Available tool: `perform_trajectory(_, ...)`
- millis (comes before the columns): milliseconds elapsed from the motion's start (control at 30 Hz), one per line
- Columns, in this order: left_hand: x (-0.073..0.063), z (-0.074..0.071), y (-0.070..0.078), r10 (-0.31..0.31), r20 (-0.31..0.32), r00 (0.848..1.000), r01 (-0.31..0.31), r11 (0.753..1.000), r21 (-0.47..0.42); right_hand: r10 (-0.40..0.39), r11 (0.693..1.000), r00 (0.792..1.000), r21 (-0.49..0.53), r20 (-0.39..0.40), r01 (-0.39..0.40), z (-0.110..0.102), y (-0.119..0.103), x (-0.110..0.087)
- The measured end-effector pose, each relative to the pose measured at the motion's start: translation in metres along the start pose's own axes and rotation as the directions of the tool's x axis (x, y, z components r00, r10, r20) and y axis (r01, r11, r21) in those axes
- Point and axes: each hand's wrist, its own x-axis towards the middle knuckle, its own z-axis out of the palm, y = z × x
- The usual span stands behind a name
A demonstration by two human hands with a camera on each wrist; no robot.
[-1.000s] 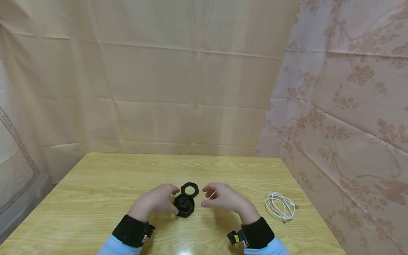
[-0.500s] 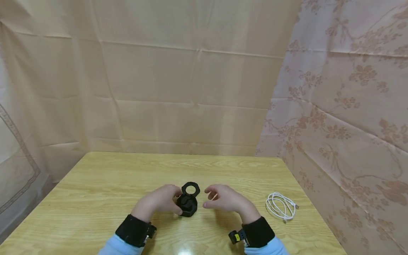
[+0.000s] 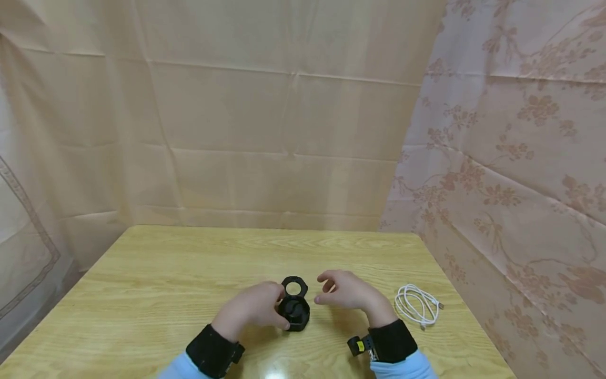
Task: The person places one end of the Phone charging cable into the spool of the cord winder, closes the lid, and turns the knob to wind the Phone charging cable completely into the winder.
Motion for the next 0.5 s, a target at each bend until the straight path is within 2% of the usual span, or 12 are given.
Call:
perform_trajectory(267, -0.001, 0.002, 0.008, -0.023, -0.012, 1.000, 0.023, 0.999, 0.041, 0.000, 1.000, 1.000, -0.003, -0.020, 0.000, -0.004, 0.000, -0.003)
perform_trajectory(500, -0.003, 0.000, 0.005, -0.037, -0.013, 0.999, 0.038, 0.998, 0.053, -0.034, 0.999, 0.993, 0.012, -0.117, 0.036, -0.014, -0.004, -0.009)
